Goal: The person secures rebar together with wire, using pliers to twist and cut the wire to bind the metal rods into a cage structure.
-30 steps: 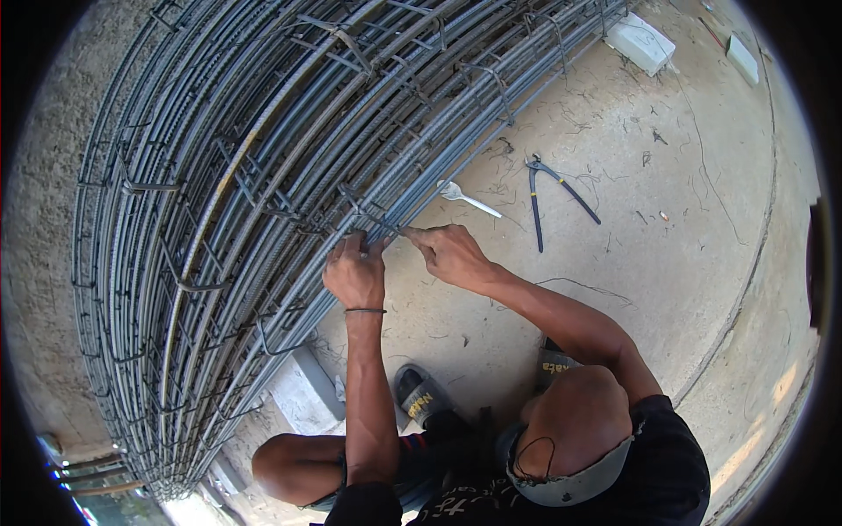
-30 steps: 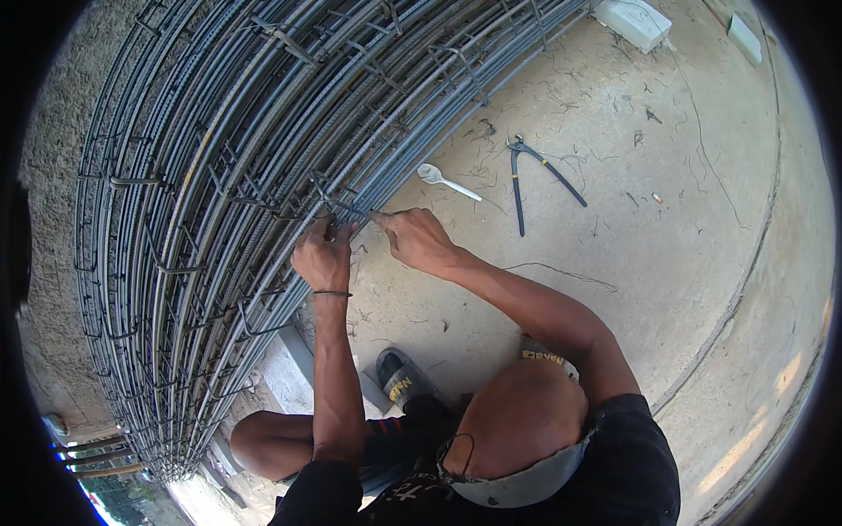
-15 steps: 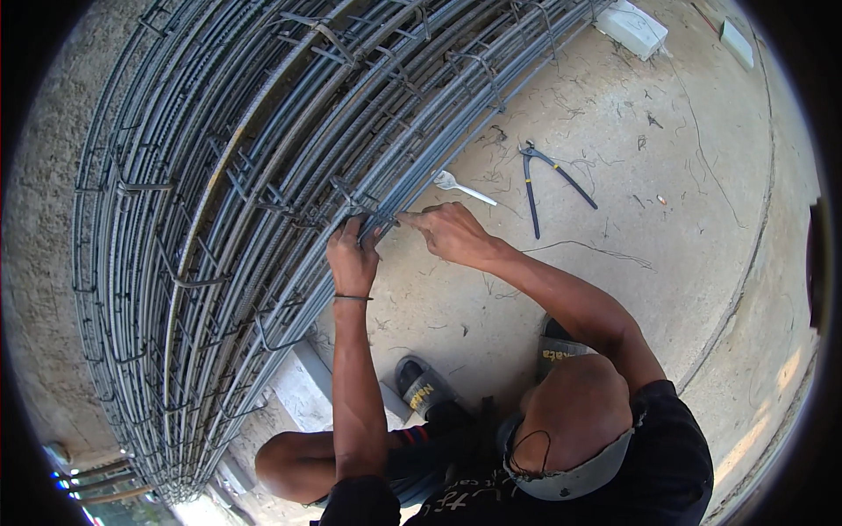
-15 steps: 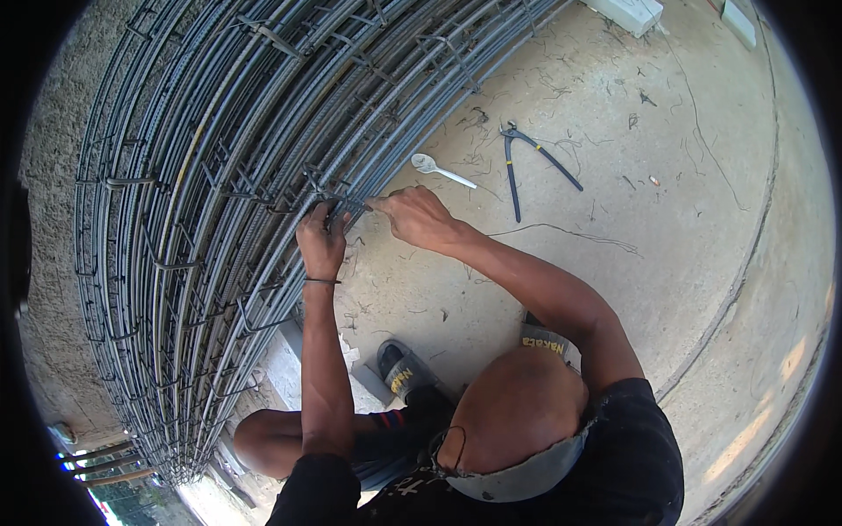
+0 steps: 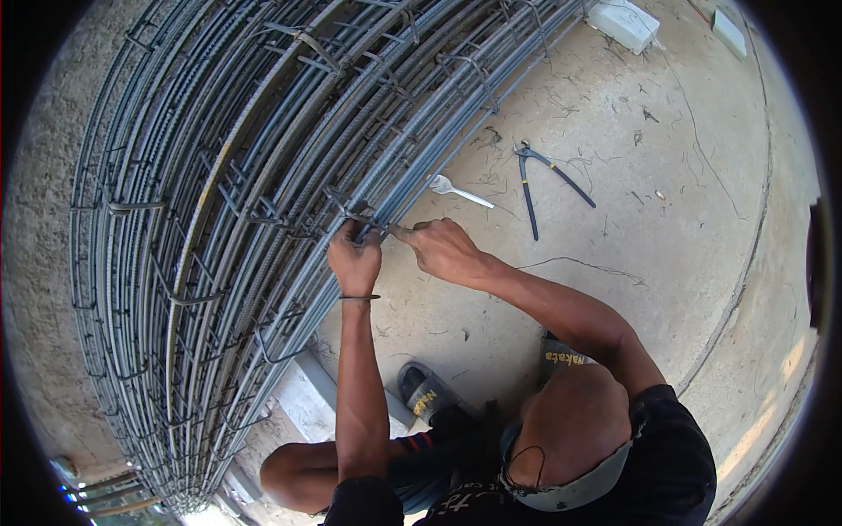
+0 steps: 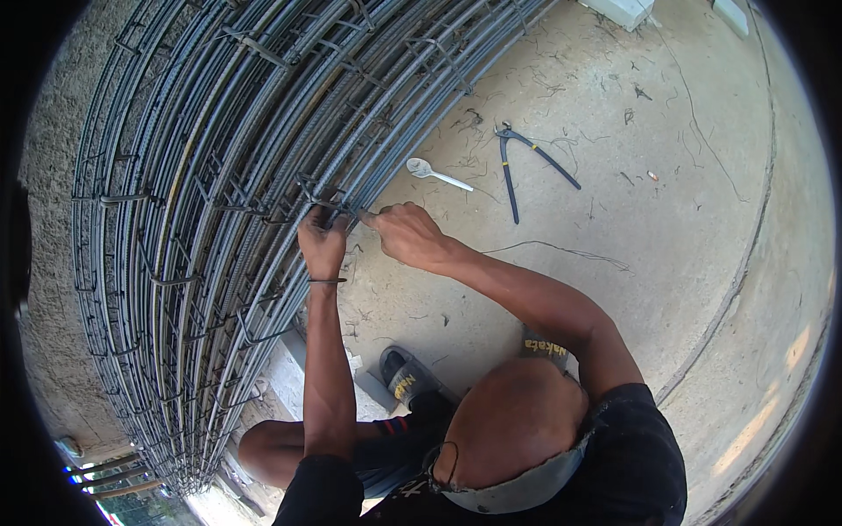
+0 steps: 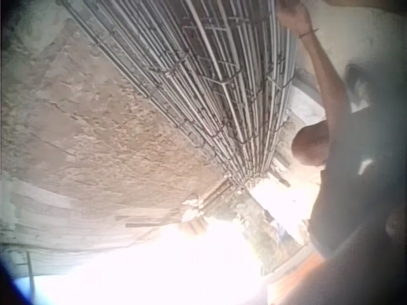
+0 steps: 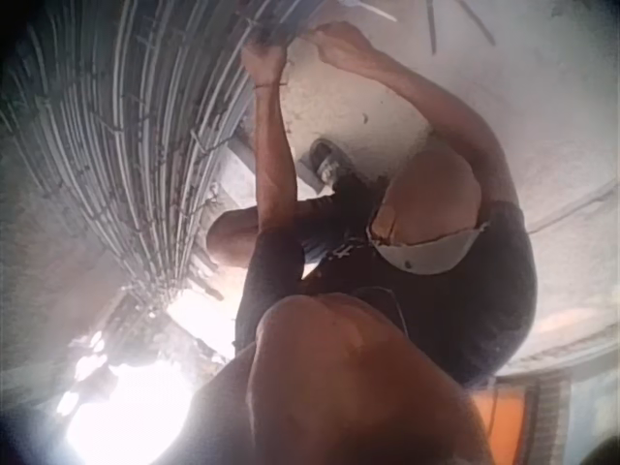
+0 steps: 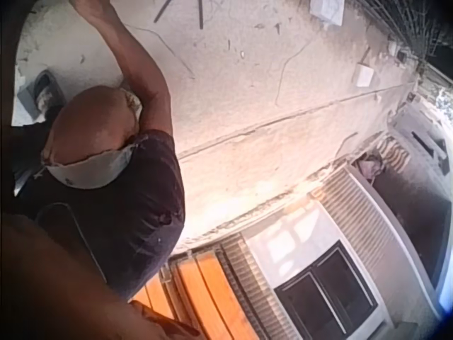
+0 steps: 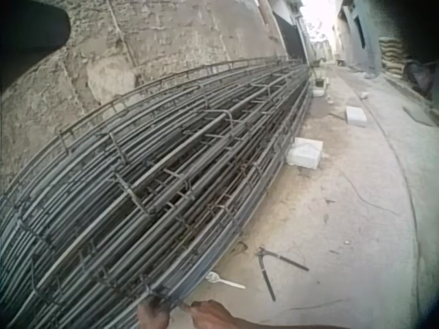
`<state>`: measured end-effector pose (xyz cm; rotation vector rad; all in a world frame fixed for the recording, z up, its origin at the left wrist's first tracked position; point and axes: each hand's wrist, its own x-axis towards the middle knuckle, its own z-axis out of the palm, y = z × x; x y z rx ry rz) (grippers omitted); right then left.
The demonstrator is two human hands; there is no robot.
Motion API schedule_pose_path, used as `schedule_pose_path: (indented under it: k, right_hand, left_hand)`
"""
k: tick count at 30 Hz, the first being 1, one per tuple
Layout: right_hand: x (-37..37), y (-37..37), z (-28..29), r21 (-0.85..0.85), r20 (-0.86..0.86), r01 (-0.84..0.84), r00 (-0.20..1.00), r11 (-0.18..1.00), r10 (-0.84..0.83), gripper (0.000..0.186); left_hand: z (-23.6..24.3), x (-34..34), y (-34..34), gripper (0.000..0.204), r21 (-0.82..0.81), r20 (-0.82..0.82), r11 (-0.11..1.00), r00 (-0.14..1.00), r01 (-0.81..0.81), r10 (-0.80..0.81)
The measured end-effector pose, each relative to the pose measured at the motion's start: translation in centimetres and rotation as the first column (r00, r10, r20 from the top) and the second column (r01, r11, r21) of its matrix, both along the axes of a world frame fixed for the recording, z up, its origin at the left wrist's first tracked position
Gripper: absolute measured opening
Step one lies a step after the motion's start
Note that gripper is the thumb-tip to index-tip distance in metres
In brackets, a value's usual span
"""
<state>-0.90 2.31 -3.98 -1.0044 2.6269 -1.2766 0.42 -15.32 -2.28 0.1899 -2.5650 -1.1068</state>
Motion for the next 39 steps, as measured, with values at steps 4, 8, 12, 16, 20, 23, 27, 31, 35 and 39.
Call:
schedule_pose_path:
  k: [4,8,12,16,20,23,27,31,35,39]
  right_hand:
    - [0.5,0.3,1.2,-0.216,0.290,0.045,0.957,0.975,0.020,0.036]
    - [1.0,-0.4,1.4,-0.475,0.707,0.234,0.676,0.849,0.209,0.031]
    - [1.2,-0.4,1.1,-0.485,0.703,0.241,0.679,0.840,0.212,0.030]
    - [1.0,-0.2,2.8,-0.490,0.737,0.250,0.630,0.835,0.244,0.028]
    - [-0.4,1.4,3.6,-0.421,0.847,0.279,0.462,0.863,0.264,0.022]
    - [-1.3,2.0,4.7,-0.401,0.846,0.225,0.463,0.888,0.265,0.022]
    - [-2.0,0.9,6.7,-0.488,0.853,0.300,0.365,0.820,0.374,0.021]
    - [-2.0,-0.4,7.9,-0.517,0.777,0.201,0.518,0.832,0.358,0.021]
    - [2.0,-3.9,5.5,-0.342,0.082,0.002,0.996,0.940,0.028,0.018]
    - [2.6,-2.4,5.9,-0.280,0.111,-0.019,0.992,0.960,0.052,0.020]
  left_hand:
    - [-1.1,1.0,2.3,0.027,0.183,-0.160,0.978,0.979,-0.099,0.129]
    - [-0.6,1.5,4.5,0.024,0.322,-0.220,0.927,0.937,-0.193,0.271]
    - [0.3,1.7,5.1,0.027,0.504,-0.193,0.845,0.932,-0.175,0.308]
    - [0.0,2.2,5.7,0.031,0.315,-0.268,0.893,0.872,-0.322,0.409]
    - [-0.4,2.6,5.8,0.033,0.106,-0.353,0.943,0.875,-0.315,0.331]
    - [-1.1,2.9,5.2,0.034,0.001,-0.387,0.965,0.890,-0.262,0.242]
    - [-2.3,3.8,4.2,0.045,-0.139,-0.442,0.959,0.882,-0.248,0.164]
    - [-2.1,4.0,4.9,0.045,-0.148,-0.372,0.960,0.912,-0.239,0.169]
    - [-1.2,3.8,4.6,0.039,0.342,-0.199,0.910,0.928,-0.234,0.313]
    - [-0.2,3.7,3.7,0.023,0.214,-0.342,0.973,0.927,-0.086,0.157]
